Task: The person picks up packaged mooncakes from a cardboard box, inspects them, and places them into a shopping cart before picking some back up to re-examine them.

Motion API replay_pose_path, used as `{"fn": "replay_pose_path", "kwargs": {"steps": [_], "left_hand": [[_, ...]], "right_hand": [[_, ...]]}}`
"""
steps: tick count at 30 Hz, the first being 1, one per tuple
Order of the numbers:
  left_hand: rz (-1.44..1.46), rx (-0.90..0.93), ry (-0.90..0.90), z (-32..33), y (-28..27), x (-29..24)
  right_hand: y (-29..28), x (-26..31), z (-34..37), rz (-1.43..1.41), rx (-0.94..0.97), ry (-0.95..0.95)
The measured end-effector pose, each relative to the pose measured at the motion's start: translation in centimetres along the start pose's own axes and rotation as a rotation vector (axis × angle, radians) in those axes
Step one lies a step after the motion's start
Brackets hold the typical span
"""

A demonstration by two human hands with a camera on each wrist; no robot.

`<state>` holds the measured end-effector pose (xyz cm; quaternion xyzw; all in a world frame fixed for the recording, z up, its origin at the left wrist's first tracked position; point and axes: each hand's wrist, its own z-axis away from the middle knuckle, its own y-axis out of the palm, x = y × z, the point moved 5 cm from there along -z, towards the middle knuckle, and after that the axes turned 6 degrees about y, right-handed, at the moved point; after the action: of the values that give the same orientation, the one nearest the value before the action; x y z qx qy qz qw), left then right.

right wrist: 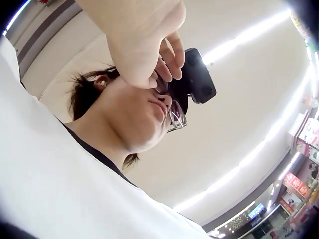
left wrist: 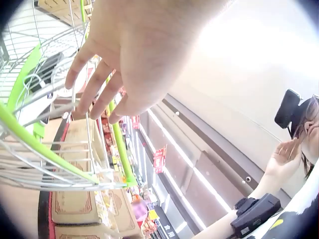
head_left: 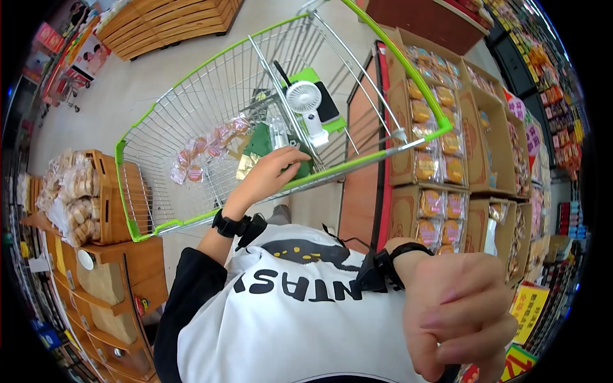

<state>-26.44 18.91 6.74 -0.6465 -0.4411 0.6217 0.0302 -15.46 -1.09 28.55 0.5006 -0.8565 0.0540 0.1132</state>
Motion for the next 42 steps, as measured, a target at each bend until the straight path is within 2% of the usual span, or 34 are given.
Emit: {"fn": "replay_pose_path", "kwargs": {"steps": [2,5,6,8,10,11,12,14,16,17,19,22,25,29,31,32,34,35,37,40,42], "left_hand": [[0.019,-0.072,-0.030,0.7,-2.3,1.0],[0.040,-0.198,-0.073,1.9,-5.9,3.8],[0.069,-0.249,-0.120,2.4,-7.2,4.9],[0.085,-0.325,-0.213,3.3,-9.8,6.4],[0.171,-0.372,-0.297,4.3,-11.7,9.7],[0.257,-0.406,-0.372,5.0,-12.4,12.0],[0.331,-0.437,-0.369,5.6,-13.0,14.1],[0.342,-0.433,-0.446,7.1,-13.8,19.4],[0.280,-0.388,-0.583,7.9,-14.3,22.3],[0.292,-0.393,-0.596,8.4,-14.3,23.9],[0.332,-0.362,-0.804,10.4,-13.2,28.5],[0.326,-0.402,-0.925,12.4,-11.7,32.9],[0.324,-0.386,-0.969,13.3,-10.5,35.7],[0.243,-0.322,-0.910,15.1,-7.5,42.7],[0.042,-0.309,-0.770,14.8,-7.2,44.1],[0.050,-0.308,-0.774,15.0,-6.9,45.1],[-0.168,-0.196,-0.775,14.5,-6.9,45.7],[-0.161,-0.191,-0.775,14.2,-6.7,46.1],[-0.238,-0.111,-0.983,13.6,-7.1,46.0],[-0.358,-0.053,-0.976,13.9,-6.1,48.4],[-0.327,-0.027,-0.983,14.3,-5.7,49.5]], "right_hand": [[2.4,-0.8,-0.8,-0.055,0.102,0.149],[4.3,-2.8,-0.4,-0.218,0.168,0.208],[4.9,-4.7,-0.8,-0.131,0.306,0.284],[8.0,-7.5,-0.6,-0.324,0.336,0.262],[11.5,-11.3,1.1,-0.382,0.636,0.373],[13.3,-13.1,2.4,-0.349,0.702,0.462],[15.2,-14.7,3.9,-0.313,0.768,0.551],[18.6,-18.1,7.9,-0.367,0.926,0.862],[21.3,-21.3,12.7,-0.475,0.976,1.082],[22.2,-22.4,14.8,-0.479,0.988,1.094],[23.4,-24.8,19.7,-0.442,1.036,1.338],[24.5,-26.6,24.4,-0.388,1.071,1.369],[25.5,-27.8,27.2,-0.377,1.155,1.414],[26.7,-29.4,29.3,-0.319,1.206,1.509],[27.0,-30.0,30.4,-0.290,1.165,1.544],[27.2,-30.3,31.0,-0.287,1.169,1.550],[27.4,-30.8,32.3,-0.269,1.177,1.607],[27.5,-31.1,32.8,-0.263,1.176,1.616],[27.5,-31.5,33.9,-0.240,1.191,1.642],[27.1,-31.7,35.4,-0.177,1.134,1.645],[26.5,-31.5,36.3,-0.181,1.105,1.676]]}}
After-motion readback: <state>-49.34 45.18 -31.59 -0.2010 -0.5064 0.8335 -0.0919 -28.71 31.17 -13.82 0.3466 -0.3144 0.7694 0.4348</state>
